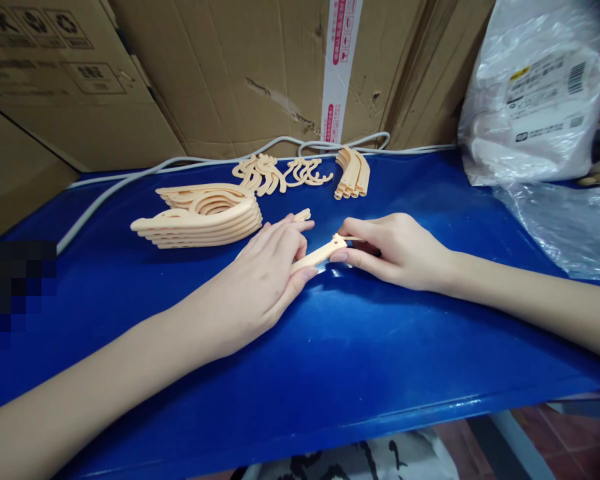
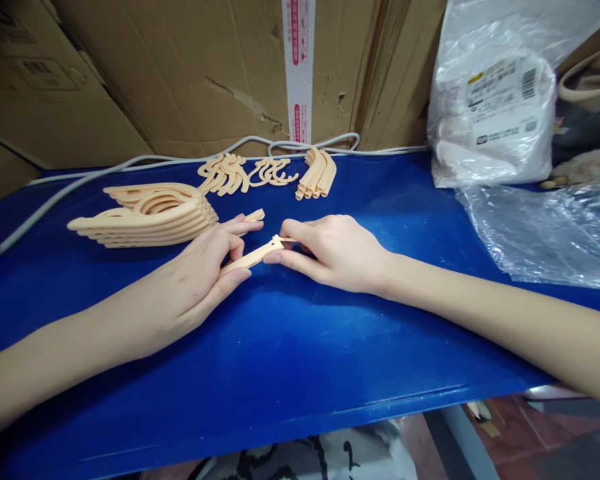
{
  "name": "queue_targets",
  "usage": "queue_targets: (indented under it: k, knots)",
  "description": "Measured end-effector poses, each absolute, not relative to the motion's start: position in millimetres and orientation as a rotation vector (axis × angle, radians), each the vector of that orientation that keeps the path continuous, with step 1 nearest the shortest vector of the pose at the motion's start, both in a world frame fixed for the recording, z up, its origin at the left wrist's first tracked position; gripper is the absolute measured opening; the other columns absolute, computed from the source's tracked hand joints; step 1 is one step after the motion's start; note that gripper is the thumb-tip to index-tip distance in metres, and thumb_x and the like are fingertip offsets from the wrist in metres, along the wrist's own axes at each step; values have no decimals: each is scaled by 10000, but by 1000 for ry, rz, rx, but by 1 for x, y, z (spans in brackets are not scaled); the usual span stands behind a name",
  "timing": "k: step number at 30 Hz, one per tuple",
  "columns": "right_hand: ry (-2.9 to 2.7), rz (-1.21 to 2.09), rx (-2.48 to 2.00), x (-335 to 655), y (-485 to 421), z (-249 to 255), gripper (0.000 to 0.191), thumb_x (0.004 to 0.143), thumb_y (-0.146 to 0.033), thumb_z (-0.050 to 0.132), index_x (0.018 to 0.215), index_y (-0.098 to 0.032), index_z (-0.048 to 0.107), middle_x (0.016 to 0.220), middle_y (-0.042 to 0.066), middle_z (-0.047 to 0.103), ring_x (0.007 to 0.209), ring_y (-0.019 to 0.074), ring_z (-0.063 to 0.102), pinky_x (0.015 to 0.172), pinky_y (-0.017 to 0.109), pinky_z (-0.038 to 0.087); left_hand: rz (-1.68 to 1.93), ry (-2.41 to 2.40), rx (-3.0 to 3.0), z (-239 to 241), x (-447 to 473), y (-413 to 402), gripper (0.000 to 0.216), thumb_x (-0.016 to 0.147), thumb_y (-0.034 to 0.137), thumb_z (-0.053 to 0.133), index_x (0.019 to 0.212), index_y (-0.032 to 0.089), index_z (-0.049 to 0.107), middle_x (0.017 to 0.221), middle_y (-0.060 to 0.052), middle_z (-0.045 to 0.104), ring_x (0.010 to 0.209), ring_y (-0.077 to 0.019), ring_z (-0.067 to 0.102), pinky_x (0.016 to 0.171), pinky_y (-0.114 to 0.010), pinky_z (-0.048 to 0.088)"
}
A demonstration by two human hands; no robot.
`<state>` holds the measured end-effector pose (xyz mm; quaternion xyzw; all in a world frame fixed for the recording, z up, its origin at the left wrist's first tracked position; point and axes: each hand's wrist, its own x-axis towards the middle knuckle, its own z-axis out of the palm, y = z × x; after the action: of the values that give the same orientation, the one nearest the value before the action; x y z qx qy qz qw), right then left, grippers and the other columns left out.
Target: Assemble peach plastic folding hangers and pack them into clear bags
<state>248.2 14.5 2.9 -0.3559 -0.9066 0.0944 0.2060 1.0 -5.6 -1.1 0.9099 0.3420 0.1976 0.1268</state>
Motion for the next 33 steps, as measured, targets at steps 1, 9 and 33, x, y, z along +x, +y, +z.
queue_targets:
  k: [1,9,33]
  knots:
    - [-2523,272,-977,249,15,3,481,1046,-587,380,830,-189,543,602,-20,561,509,119,526,530,244,291,573,991,2652,-1,1,-6,216,1082,364,324,1060,203,465,1546,-185,462,1531,-249,322,1226,-529,339]
    - [-2512,266,-939,247,14,4,549,1057,-614,326,804,-182,554,595,-25,554,498,105,518,525,236,312,473,979,2689,0,2,-6,262,1096,339,288,1120,188,501,1538,-166,471,1561,-240,246,1251,-560,285]
    - [-2566,-159,-1001,250,8,2,665,1075,-593,237,961,-160,729,809,51,736,638,150,668,529,275,335,443,939,2784,-3,-1,-2,370,1107,361,254,1219,181,557,1561,-129,464,1537,-244,299,1262,-524,280]
